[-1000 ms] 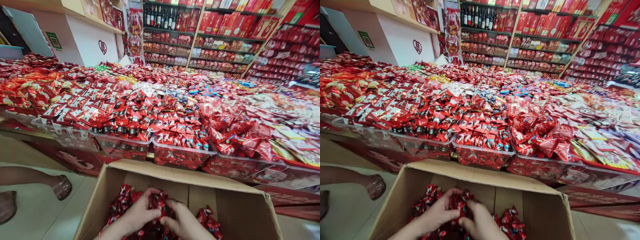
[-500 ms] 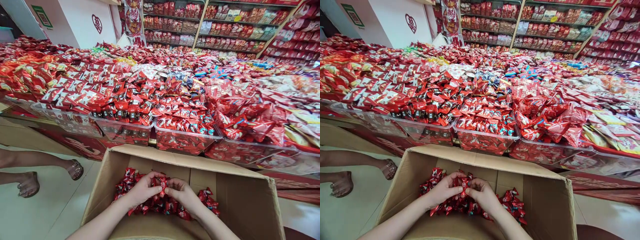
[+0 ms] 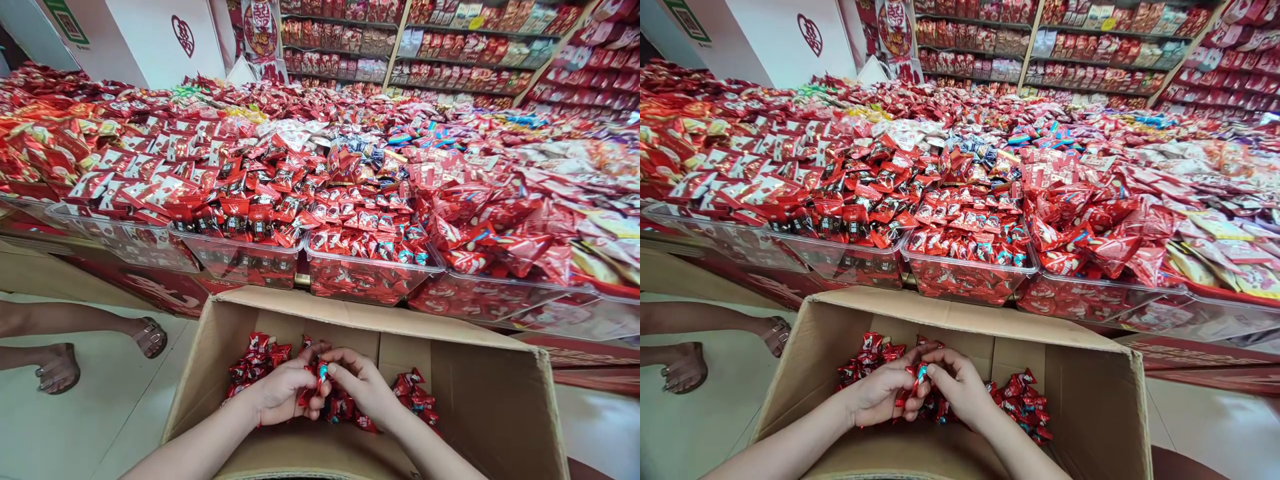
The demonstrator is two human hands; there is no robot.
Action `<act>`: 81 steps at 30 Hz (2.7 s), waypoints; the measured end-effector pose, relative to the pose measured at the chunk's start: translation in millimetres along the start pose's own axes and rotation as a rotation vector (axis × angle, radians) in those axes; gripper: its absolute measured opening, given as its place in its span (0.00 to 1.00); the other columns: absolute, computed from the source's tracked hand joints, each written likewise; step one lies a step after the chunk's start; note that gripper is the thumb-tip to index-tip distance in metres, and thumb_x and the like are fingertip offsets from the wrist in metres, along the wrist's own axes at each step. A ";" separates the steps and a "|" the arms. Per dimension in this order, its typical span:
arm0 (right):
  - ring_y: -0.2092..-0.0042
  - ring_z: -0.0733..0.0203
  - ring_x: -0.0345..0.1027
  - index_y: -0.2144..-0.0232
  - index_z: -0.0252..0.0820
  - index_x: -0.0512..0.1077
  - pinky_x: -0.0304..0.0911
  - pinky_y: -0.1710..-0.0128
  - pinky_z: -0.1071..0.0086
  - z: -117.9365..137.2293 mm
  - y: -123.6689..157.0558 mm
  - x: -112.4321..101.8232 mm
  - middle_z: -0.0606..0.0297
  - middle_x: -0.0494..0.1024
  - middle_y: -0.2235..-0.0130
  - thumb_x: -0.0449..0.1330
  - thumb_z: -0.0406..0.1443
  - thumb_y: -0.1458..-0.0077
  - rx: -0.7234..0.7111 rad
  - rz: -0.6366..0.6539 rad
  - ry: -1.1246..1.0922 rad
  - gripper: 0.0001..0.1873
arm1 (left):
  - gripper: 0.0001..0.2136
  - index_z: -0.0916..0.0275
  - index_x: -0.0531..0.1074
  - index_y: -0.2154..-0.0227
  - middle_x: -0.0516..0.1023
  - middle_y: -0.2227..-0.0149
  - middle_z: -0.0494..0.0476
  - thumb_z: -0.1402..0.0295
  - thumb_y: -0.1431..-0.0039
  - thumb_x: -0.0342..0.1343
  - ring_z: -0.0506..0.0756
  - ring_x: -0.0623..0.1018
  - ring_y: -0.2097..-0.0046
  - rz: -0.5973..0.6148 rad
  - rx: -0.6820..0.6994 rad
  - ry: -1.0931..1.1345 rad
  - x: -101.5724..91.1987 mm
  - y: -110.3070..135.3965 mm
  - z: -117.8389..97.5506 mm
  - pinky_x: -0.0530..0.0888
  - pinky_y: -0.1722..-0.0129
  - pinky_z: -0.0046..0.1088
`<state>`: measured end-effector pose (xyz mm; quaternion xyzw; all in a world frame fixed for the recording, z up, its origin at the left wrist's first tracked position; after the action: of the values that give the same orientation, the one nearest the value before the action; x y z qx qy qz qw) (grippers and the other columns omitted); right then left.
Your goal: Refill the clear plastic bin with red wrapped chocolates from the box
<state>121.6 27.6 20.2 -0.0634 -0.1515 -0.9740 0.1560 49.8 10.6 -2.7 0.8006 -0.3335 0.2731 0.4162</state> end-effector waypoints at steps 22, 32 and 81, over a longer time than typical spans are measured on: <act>0.66 0.60 0.62 0.71 0.41 0.63 0.58 0.67 0.70 7.7 4.7 11.3 0.62 0.69 0.67 0.53 0.30 0.60 -0.255 -0.092 1.143 0.09 | 0.15 0.61 0.67 0.65 0.72 0.77 0.51 0.58 0.54 0.49 0.48 0.70 0.78 -0.291 0.081 -0.247 -25.0 -3.4 -2.4 0.54 0.82 0.20; 0.67 0.67 0.65 0.68 0.43 0.64 0.59 0.67 0.76 184.0 48.4 -1.4 0.65 0.73 0.68 0.51 0.30 0.55 -0.773 -0.187 1.206 0.09 | 0.22 0.57 0.59 0.58 0.69 0.69 0.51 0.78 0.59 0.46 0.49 0.69 0.70 -0.262 0.200 -0.096 -30.3 1.6 -15.2 0.58 0.79 0.21; 0.75 0.67 0.58 0.75 0.38 0.63 0.55 0.76 0.75 -28.9 -6.6 -24.8 0.68 0.65 0.78 0.53 0.39 0.55 0.016 -0.120 0.286 0.09 | 0.11 0.63 0.70 0.70 0.74 0.72 0.53 0.63 0.55 0.53 0.49 0.72 0.70 -0.306 0.151 -0.309 -35.2 -7.7 -12.2 0.64 0.72 0.23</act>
<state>140.6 31.5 -13.2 0.0862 -0.1389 -0.9795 0.1179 31.6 35.1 -25.4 0.9031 -0.2466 0.1051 0.3355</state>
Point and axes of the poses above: each hand's wrist, its own y-axis away from the middle knuckle, its own x-axis out of the palm, z = x × y, the point moved 8 cm from there along -y, towards the middle knuckle
